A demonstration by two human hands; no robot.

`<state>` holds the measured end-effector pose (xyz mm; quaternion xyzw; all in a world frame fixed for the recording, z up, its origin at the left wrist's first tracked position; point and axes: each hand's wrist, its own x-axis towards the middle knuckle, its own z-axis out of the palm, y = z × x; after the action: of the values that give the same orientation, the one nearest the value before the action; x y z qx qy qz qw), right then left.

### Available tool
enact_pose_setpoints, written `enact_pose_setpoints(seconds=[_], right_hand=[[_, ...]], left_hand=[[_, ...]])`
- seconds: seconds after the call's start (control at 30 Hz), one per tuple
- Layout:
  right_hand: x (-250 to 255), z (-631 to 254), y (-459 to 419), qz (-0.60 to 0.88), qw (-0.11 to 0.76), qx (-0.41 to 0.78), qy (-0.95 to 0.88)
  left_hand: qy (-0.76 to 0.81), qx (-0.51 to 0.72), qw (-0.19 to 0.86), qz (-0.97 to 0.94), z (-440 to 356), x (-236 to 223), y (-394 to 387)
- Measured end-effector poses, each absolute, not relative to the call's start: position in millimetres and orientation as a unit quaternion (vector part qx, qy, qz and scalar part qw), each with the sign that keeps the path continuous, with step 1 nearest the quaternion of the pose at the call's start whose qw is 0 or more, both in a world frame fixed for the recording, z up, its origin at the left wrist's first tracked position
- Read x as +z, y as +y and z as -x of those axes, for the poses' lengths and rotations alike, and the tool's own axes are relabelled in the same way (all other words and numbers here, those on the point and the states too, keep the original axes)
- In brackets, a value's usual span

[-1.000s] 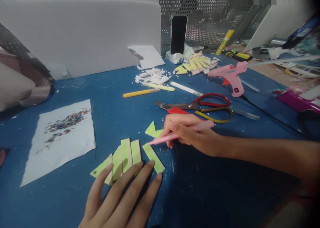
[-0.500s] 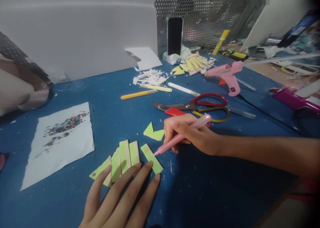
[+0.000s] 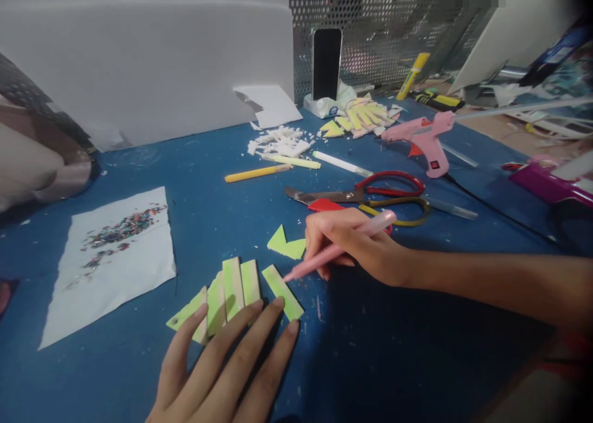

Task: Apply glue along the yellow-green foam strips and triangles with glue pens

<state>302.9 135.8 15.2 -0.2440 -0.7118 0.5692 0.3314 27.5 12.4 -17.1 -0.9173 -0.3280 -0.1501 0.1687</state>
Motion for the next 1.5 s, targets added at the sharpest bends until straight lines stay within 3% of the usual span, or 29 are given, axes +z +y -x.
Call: enact_pose_setpoints(seconds=[0.57,0.7,0.83,0.97,1.5], right_hand=[[15.5,-304.7,135.0,0.223,0.338,0.574,-0.711],[15.0,-304.9,135.1,0.211,0.291,0.618,-0.699],[14.1,-305.3,135.0,0.220,0.328,0.592,-0.703],[14.5,-305.7,134.7,0.217,0.296,0.611,-0.702],[12.4,-305.4,134.5,0.218,0.330,0.592,-0.703]], left_hand=[[-0.328,-0.158,0.162,0.917,-27.2,-16.8,13.2],[-0.327,-0.153,0.165,0.918,-27.3,-15.9,12.8],[-0.329,-0.151,0.165,0.918,-27.1,-15.4,12.5],[-0.324,-0.157,0.166,0.918,-27.5,-15.3,13.5],[-0.330,-0.157,0.157,0.917,-27.4,-16.6,11.9]])
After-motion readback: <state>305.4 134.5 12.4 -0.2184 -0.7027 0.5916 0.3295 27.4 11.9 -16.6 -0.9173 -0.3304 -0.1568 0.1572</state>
